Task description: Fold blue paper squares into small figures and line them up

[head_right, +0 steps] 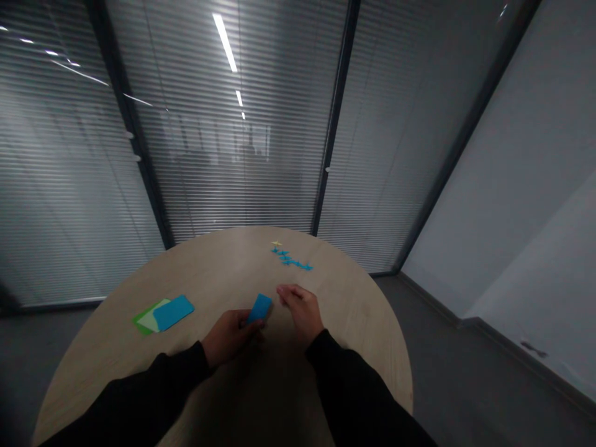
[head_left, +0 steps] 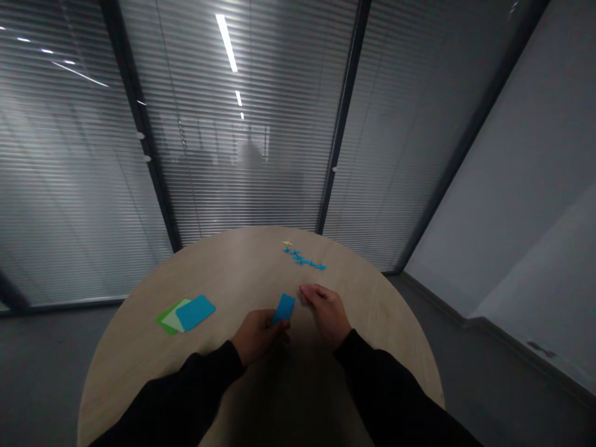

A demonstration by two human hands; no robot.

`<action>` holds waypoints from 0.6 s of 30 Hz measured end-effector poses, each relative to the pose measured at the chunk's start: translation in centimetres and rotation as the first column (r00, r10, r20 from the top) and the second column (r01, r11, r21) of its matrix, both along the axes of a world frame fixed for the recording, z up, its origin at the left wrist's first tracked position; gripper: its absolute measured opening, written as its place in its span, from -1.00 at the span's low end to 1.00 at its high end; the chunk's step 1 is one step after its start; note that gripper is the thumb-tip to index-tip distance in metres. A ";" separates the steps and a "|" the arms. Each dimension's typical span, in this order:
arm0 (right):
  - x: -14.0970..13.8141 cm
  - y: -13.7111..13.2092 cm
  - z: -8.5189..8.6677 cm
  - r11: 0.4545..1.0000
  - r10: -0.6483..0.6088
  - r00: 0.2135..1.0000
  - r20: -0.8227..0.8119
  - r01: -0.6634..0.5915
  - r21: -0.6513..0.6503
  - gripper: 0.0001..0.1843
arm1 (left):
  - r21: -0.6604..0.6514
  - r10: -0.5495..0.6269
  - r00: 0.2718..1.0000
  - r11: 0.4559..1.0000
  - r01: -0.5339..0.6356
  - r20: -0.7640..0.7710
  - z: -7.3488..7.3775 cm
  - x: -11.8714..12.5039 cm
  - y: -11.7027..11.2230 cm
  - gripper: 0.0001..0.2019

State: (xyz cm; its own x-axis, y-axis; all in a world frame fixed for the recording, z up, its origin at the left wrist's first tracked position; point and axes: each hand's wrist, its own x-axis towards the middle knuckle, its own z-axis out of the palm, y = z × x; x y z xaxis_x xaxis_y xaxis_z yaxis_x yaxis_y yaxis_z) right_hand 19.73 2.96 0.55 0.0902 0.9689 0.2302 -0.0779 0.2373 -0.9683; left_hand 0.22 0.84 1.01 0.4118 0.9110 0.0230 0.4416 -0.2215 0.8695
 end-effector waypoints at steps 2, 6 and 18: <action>0.2 0.0 0.1 1.000 0.015 1.000 0.000 -0.015 -0.003 -0.63 | 0.003 0.013 1.000 1.000 -0.013 0.014 -0.2 0.0 0.1 -0.57; -0.2 -0.8 0.6 0.936 0.345 0.924 0.162 -0.327 -0.131 -0.67 | 0.018 0.002 0.997 1.000 -0.004 0.078 -0.6 -0.2 0.3 -0.57; 0.0 -0.3 0.3 0.996 0.081 0.990 0.116 -0.077 -0.046 -0.66 | -0.036 0.006 0.998 0.999 -0.004 0.060 -0.3 0.0 -0.1 -0.60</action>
